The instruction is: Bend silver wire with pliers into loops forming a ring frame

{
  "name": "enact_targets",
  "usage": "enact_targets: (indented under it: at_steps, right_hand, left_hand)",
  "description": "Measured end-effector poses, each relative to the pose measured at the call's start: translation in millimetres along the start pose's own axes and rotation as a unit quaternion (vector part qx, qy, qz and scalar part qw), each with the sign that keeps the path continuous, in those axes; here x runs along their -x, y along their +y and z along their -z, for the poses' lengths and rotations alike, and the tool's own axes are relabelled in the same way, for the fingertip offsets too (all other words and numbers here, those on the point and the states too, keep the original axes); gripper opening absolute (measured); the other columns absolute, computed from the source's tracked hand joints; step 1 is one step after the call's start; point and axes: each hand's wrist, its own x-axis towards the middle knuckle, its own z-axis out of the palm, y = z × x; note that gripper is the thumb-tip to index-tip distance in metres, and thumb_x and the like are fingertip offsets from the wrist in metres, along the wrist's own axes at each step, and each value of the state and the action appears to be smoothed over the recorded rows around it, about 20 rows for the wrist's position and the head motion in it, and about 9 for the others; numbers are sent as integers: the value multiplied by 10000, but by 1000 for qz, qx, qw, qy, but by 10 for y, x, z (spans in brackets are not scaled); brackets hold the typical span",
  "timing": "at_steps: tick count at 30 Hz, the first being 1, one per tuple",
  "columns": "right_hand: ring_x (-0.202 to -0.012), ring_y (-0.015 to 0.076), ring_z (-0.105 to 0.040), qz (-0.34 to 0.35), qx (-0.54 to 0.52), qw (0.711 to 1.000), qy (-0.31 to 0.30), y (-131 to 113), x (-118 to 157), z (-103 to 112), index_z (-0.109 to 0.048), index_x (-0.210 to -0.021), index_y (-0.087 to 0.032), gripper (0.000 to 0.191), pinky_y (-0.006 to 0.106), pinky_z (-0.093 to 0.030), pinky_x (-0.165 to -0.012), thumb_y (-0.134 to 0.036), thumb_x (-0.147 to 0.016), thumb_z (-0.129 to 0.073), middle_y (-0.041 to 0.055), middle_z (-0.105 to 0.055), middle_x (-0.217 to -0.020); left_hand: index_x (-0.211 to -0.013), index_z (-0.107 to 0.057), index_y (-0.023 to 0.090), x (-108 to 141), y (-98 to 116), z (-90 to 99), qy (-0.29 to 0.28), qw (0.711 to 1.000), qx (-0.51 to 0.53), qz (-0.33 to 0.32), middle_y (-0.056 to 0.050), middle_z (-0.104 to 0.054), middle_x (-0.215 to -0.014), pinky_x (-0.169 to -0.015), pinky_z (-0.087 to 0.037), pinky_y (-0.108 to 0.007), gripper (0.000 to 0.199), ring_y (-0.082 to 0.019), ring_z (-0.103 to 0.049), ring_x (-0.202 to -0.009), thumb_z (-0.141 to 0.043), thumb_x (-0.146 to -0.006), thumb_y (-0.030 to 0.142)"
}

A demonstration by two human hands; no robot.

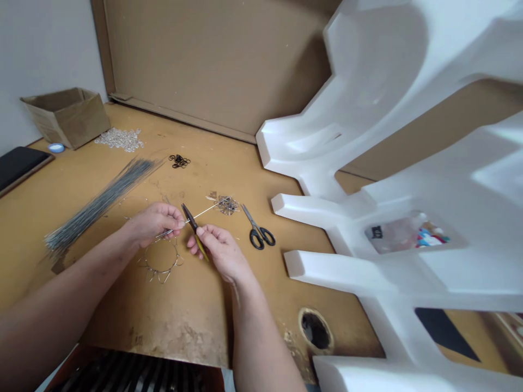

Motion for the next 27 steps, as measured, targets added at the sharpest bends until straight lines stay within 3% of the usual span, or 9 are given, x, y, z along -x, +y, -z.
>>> enact_targets:
  at_steps: [15,27]
  right_hand:
    - [-603,112,-550,1,-15,1000,-3,9,-6,8,-583,-666,-154,234,256,-386,-561,-367,-756,-545,31,-617,-664]
    - [-526,88,-484,-3,56,998,22,4,10,-9,-560,-639,-159,268,248,-357,-530,-406,-742,-547,17,-593,-624]
  left_hand:
    - [-483,-485,138,1,-5,0,-2,1000,9,-6,36,-474,-365,-417,-253,-192,115,-52,-398,-355,-517,-568,67]
    - [-476,-490,137,-11,-9,-10,11,1000,17,1,37,-473,-352,-404,-243,-186,124,-48,-386,-340,-516,-564,54]
